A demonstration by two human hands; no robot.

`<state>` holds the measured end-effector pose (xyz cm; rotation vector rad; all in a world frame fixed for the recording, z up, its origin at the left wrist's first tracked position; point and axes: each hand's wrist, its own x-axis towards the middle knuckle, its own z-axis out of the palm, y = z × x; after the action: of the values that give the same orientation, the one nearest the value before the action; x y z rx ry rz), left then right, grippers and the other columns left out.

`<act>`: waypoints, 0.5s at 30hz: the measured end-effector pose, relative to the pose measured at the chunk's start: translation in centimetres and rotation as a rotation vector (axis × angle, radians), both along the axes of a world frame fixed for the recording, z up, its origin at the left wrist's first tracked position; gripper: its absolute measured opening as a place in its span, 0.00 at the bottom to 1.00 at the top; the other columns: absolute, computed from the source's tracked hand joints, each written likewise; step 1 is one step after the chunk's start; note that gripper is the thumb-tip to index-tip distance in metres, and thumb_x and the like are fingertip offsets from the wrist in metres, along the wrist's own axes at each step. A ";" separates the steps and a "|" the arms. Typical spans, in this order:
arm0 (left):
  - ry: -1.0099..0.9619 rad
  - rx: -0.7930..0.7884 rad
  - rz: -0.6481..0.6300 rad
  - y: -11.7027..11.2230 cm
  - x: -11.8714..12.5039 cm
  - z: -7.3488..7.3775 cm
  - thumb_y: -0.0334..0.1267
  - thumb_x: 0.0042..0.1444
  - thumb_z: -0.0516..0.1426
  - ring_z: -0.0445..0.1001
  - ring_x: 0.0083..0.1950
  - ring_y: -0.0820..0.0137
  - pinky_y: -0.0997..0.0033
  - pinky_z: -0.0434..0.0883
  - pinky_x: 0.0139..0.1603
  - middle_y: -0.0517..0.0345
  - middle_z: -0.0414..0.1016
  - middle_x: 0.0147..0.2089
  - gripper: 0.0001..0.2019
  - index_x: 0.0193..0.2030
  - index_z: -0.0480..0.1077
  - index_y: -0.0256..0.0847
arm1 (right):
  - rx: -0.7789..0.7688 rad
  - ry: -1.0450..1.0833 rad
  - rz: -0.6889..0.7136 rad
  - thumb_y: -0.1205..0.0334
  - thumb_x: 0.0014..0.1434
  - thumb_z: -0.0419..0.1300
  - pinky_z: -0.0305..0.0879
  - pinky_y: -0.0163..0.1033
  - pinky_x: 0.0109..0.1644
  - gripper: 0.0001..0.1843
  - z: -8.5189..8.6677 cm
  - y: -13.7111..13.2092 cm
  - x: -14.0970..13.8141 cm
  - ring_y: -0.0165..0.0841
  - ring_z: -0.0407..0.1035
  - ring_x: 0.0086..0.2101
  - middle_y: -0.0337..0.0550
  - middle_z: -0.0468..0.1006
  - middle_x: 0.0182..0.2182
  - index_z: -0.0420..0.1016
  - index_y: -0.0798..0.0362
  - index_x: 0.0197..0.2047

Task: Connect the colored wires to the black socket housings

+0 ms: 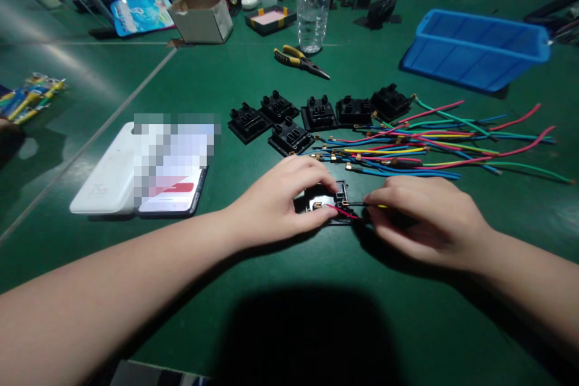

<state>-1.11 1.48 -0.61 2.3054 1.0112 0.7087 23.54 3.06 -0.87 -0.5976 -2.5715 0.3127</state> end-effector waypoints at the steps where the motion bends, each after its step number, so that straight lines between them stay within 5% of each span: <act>1: 0.001 0.000 -0.001 0.0 0.0 0.0 0.36 0.59 0.60 0.71 0.51 0.68 0.67 0.66 0.55 0.53 0.75 0.47 0.09 0.45 0.72 0.35 | 0.002 -0.001 0.005 0.69 0.60 0.56 0.57 0.37 0.29 0.03 0.0 0.0 0.0 0.30 0.65 0.25 0.40 0.73 0.26 0.70 0.55 0.39; 15: -0.028 0.000 -0.018 -0.1 0.0 -0.1 0.37 0.58 0.60 0.70 0.50 0.65 0.64 0.66 0.55 0.51 0.74 0.47 0.11 0.46 0.71 0.35 | 0.039 0.016 0.010 0.70 0.61 0.56 0.56 0.36 0.29 0.05 0.0 0.1 0.0 0.29 0.63 0.25 0.38 0.73 0.26 0.68 0.54 0.41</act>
<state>-1.08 1.39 -0.66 2.2954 0.9764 0.7309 23.57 3.14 -0.82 -0.5662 -2.5597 0.2687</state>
